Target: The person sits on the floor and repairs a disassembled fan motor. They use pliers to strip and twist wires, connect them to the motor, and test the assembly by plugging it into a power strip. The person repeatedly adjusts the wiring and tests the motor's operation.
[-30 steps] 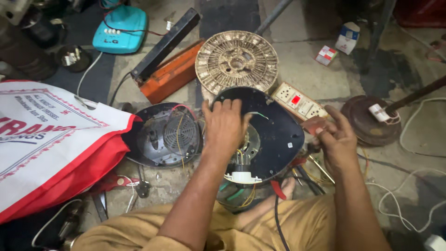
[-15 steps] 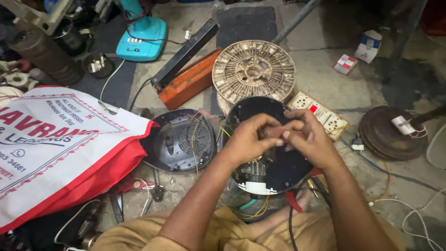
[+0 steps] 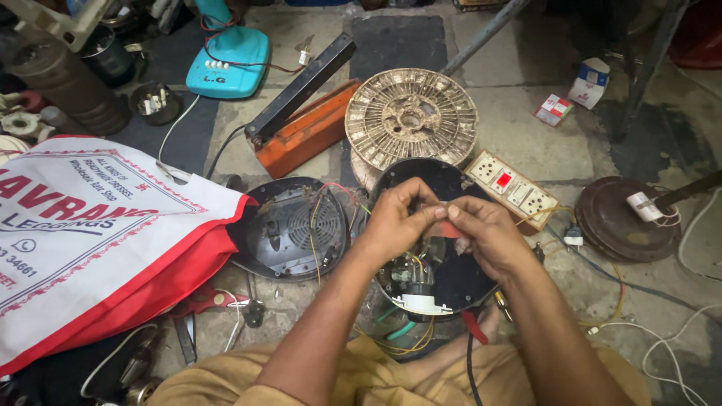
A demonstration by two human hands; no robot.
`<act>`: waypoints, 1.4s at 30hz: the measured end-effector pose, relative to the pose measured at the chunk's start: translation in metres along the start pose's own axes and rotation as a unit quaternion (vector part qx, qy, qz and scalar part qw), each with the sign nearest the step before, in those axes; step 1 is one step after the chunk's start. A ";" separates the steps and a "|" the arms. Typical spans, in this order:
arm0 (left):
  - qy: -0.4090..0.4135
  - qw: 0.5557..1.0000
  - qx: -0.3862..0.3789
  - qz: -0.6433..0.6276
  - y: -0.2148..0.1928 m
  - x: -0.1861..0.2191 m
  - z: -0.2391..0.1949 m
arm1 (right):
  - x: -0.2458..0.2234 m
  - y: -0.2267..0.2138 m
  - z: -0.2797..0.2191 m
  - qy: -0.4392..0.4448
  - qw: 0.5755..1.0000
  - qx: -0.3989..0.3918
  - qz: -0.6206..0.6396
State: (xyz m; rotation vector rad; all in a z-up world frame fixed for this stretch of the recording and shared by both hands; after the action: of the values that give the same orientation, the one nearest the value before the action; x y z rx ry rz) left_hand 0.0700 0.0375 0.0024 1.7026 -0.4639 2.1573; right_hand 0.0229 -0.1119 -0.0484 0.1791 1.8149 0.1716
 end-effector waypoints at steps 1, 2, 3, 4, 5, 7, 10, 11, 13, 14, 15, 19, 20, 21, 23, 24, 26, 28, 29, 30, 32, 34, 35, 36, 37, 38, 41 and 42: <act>-0.007 1.000 -0.001 -0.007 0.001 -0.003 0.000 | -0.001 -0.001 -0.001 0.002 1.000 0.005 -0.006; -0.014 1.000 -0.002 -0.013 0.001 -0.006 0.000 | -0.002 -0.003 0.000 0.005 1.000 0.013 -0.021; -0.020 1.000 -0.003 -0.020 0.002 -0.009 0.000 | -0.002 -0.003 0.001 0.007 0.999 0.021 -0.036; -0.004 0.999 -0.003 -0.043 0.003 -0.008 0.001 | -0.004 -0.005 0.003 0.009 0.998 0.029 -0.051; 0.013 0.998 -0.003 -0.065 0.004 -0.007 0.001 | -0.003 -0.004 0.005 0.020 0.999 0.028 -0.022; 0.015 0.991 0.013 -0.131 0.003 -0.010 0.001 | 0.001 -0.006 0.003 0.041 0.998 0.026 0.037; -0.026 0.972 0.050 -0.228 -0.005 -0.022 0.006 | -0.006 -0.044 -0.009 -0.004 0.988 0.147 0.052; -0.037 0.969 0.054 -0.239 -0.011 -0.025 0.007 | -0.011 -0.070 -0.022 -0.026 0.976 0.208 0.059; -0.058 0.969 0.063 -0.231 -0.022 -0.032 0.004 | -0.015 -0.128 -0.067 -0.060 0.933 0.354 -0.029; -0.067 0.973 0.065 -0.209 -0.029 -0.035 0.002 | -0.016 -0.153 -0.095 -0.073 0.889 0.435 -0.122; -0.076 0.977 0.067 -0.187 -0.034 -0.037 0.000 | -0.011 -0.167 -0.103 -0.047 0.883 0.424 -0.194; -0.047 0.988 0.048 -0.139 -0.032 -0.031 -0.006 | -0.014 -0.163 -0.112 -0.091 0.765 0.382 -0.510; -0.047 0.989 0.039 -0.138 -0.029 -0.028 -0.005 | -0.026 -0.143 -0.108 -0.141 0.705 0.365 -0.591; -0.047 0.989 0.029 -0.137 -0.025 -0.026 -0.003 | -0.038 -0.132 -0.112 -0.188 0.730 0.381 -0.536; -0.051 0.990 0.011 -0.131 -0.022 -0.022 -0.004 | -0.057 -0.096 -0.117 -0.280 0.767 0.402 -0.414; -0.053 0.990 0.001 -0.130 -0.019 -0.021 -0.003 | -0.053 -0.077 -0.104 -0.242 0.830 0.362 -0.348; -0.059 0.991 0.000 -0.123 -0.016 -0.018 -0.002 | -0.041 -0.029 -0.069 -0.160 0.920 0.254 -0.254; -0.060 0.993 -0.005 -0.102 -0.013 -0.013 -0.003 | -0.034 0.016 -0.037 -0.135 0.969 0.138 -0.153; -0.058 0.995 -0.009 -0.085 -0.012 -0.009 -0.003 | -0.033 0.033 -0.025 -0.150 0.982 0.088 -0.078; -0.056 0.996 -0.012 -0.067 -0.012 -0.004 -0.004 | -0.032 0.029 -0.021 -0.148 0.981 0.111 -0.065; -0.033 0.999 0.006 -0.007 -0.016 0.009 -0.007 | -0.026 0.014 -0.017 -0.144 0.976 0.156 -0.040; 0.057 0.987 0.069 0.130 -0.027 0.036 -0.014 | -0.015 -0.010 -0.025 -0.100 0.977 0.166 -0.089; 0.135 0.955 0.120 0.235 -0.032 0.057 -0.021 | -0.009 -0.021 -0.028 -0.077 0.976 0.170 -0.114; 0.210 0.903 0.166 0.335 -0.032 0.076 -0.031 | 0.000 -0.026 -0.028 -0.038 0.972 0.153 -0.173; 0.205 0.878 0.207 0.379 -0.033 0.079 -0.032 | 0.009 -0.030 -0.026 0.001 0.964 0.135 -0.231; 0.197 0.849 0.245 0.424 -0.034 0.082 -0.034 | 0.021 -0.030 -0.024 0.042 0.950 0.115 -0.287; 0.095 0.819 0.269 0.498 -0.040 0.067 -0.024 | 0.025 -0.027 -0.012 0.027 0.827 0.139 -0.544; 0.050 0.817 0.262 0.512 -0.043 0.058 -0.018 | 0.034 -0.028 -0.006 0.063 0.834 0.129 -0.533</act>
State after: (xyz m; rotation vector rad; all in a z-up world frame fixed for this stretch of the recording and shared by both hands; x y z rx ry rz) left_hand 0.0620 0.0884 0.0564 1.7892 -1.0051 3.3801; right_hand 0.0074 -0.1318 -0.0852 -0.6807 1.8100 -0.8718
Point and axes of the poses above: each hand's wrist, its own z-axis towards the middle knuckle, its own y-axis out of the palm, x = y × z, the point moved 9 cm from there along z, towards the middle knuckle, and after that the axes turned 2 degrees about -z, right-handed, at the moved point
